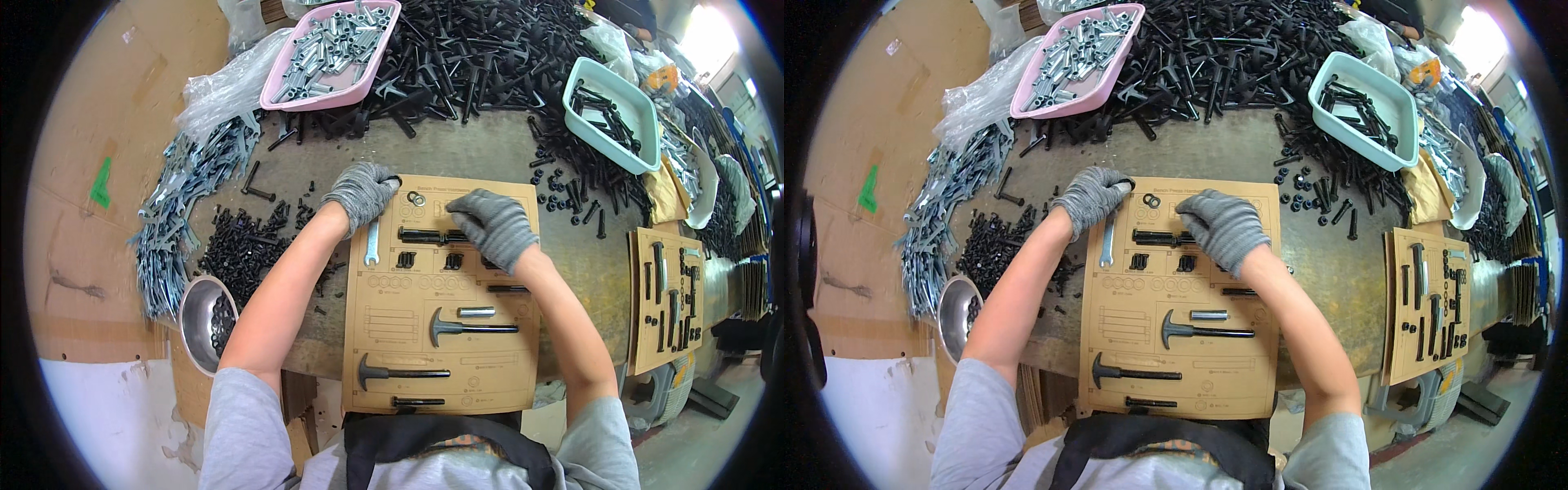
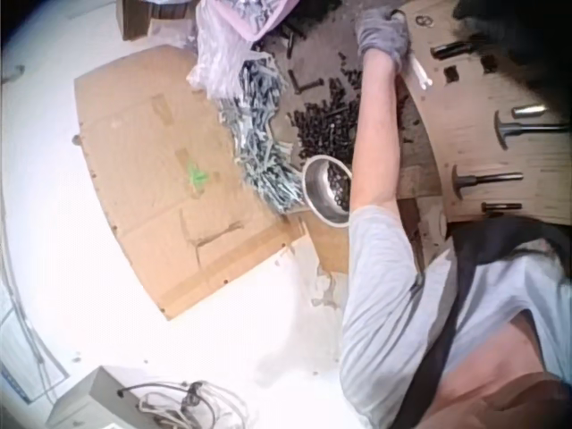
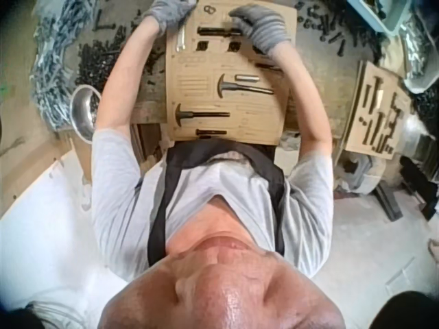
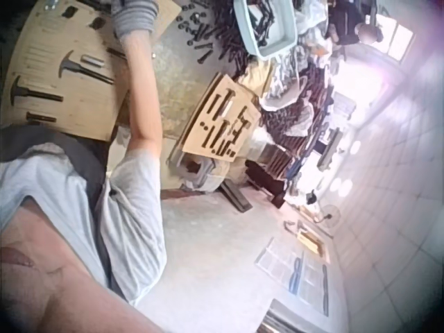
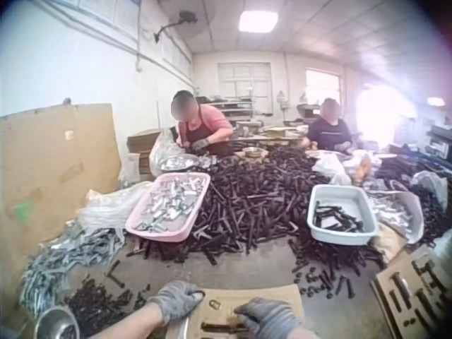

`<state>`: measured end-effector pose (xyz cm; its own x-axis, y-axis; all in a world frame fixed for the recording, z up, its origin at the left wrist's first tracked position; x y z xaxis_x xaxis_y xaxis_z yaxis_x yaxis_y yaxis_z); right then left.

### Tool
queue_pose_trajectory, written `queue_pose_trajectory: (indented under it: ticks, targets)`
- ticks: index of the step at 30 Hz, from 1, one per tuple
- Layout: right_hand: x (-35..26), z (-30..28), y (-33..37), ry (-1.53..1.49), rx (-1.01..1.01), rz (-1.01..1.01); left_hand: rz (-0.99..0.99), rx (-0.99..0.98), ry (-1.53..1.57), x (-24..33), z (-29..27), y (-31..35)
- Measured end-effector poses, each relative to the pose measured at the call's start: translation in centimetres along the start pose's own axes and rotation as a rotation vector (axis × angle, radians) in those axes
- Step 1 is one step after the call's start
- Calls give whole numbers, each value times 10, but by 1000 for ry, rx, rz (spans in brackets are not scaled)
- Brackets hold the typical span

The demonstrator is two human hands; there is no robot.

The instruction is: The person assembles small metal hardware components on a cardboard template. They pick up bolts, nuts, washers, and a wrench from piles on the table and place them into designated slots on the template, repeating the process to complete multiple sets.

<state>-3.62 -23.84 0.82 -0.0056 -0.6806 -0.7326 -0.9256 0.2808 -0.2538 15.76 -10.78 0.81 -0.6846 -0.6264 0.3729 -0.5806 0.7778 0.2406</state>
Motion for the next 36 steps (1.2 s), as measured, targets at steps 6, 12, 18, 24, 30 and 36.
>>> queue_pose_trajectory:
  ticks: [6, 12, 18, 24, 30, 36]
  targets:
    - [5, 36, -32, 181, -178, 56, 185, -122, -171, 11, 12, 5]
    - [6, 35, -31, 263, -277, 68, 194, -112, -132, 14, 11, 10]
    - [6, 30, -29, 206, -256, 60, 85, -106, -82, 9, 5, 11]
    - [11, 27, -28, 153, -208, 50, 105, -63, -187, 4, -6, 16]
    - [4, 32, -33, 164, -245, 70, 128, 130, -270, -15, -51, 45]
    - [6, 33, -38, 328, -212, 154, -256, 221, -434, -107, -110, 167]
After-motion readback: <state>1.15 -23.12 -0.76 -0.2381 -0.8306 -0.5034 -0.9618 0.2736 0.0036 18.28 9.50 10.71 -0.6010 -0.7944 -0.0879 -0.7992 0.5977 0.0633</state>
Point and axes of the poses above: each hand's wrist, its own y-axis away from the middle knuckle, its own z-axis out of the palm, x = y × z, the point moved 2 cm from there along -y, towards the middle knuckle, and after that the axes turned 15 degrees about -y, right-handed, at the moved point
